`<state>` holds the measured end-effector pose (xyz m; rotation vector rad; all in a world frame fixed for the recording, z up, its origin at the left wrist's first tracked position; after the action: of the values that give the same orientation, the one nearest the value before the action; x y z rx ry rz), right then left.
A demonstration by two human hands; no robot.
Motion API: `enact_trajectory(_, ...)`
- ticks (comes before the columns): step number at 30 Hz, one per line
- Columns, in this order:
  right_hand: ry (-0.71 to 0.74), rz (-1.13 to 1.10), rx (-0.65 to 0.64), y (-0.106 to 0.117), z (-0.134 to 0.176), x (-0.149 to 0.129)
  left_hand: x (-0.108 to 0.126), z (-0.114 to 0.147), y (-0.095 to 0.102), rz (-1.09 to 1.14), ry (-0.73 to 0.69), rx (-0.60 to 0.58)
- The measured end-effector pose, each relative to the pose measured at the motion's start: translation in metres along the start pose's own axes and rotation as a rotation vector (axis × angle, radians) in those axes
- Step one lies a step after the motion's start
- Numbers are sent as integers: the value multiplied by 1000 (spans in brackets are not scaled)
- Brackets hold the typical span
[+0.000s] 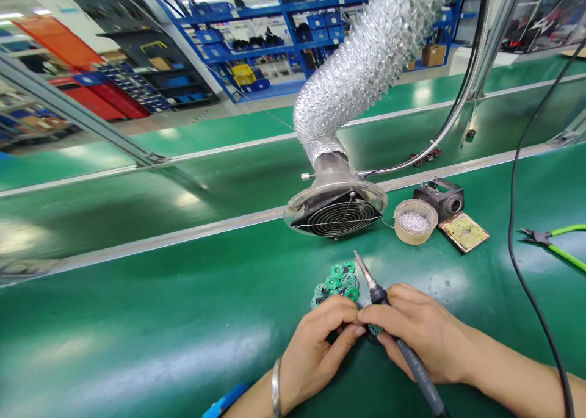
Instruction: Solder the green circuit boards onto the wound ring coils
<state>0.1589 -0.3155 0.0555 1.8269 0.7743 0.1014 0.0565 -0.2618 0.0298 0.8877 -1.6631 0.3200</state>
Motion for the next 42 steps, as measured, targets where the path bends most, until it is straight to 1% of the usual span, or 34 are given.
enact_trajectory(3, -6, -3, -9, -1, 0, 1, -2, -3, -5, 31, 30, -47)
enact_trajectory(7, -32, -35, -19, -1, 2, 4, -14, -6, -9, 57, 176, -59)
enact_trajectory(9, -35, -47, 19, 3, 3, 2, -18, -6, -8, 71, 220, -41)
enact_trajectory(12, -35, -47, 101, 11, 4, -2, -18, -7, -8, 68, 228, -23)
enact_trajectory(14, -23, -25, 129, 13, 4, -6, -16, -7, -8, 53, 213, -20)
enact_trajectory(17, -3, 14, 117, 10, 6, -10, -13, -7, -8, 12, 181, -28)
enact_trajectory(20, -15, 15, 110, 7, 8, -9, -10, -6, -10, -20, 132, -54)
enact_trajectory(23, -38, 16, 116, 7, 9, -8, -6, -4, -11, -50, 50, -75)
enact_trajectory(27, -63, 8, 156, 13, 9, -8, 3, -2, -11, -133, -107, -100)
enact_trajectory(30, -149, -53, 239, 25, 13, -4, 8, 0, -13, -204, -202, -141)
enact_trajectory(32, -238, -64, 313, 35, 20, 0, 8, 1, -14, -242, -224, -165)
enact_trajectory(34, -296, -35, 371, 46, 28, -2, 8, 1, -14, -270, -227, -176)
enact_trajectory(36, -308, -2, 385, 53, 33, -10, 8, 2, -13, -285, -229, -181)
enact_trajectory(38, -323, 14, 362, 54, 36, -17, 9, 2, -13, -288, -236, -180)
enact_trajectory(40, -372, 22, 352, 52, 39, -20, 9, 3, -12, -287, -245, -181)
enact_trajectory(42, -429, 33, 372, 51, 43, -22, 10, 3, -12, -292, -250, -182)
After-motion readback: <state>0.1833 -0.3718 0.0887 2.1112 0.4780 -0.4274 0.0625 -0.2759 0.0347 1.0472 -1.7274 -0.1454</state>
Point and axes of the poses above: each hand's wrist, its own z-axis away from the middle knuckle, its own y-axis out of the back of the hand, x = y × z, the point moved 9 cm from there along -z, towards the middle knuckle, and after that the axes turned 15 degrees about z, right-handed, at the moved point
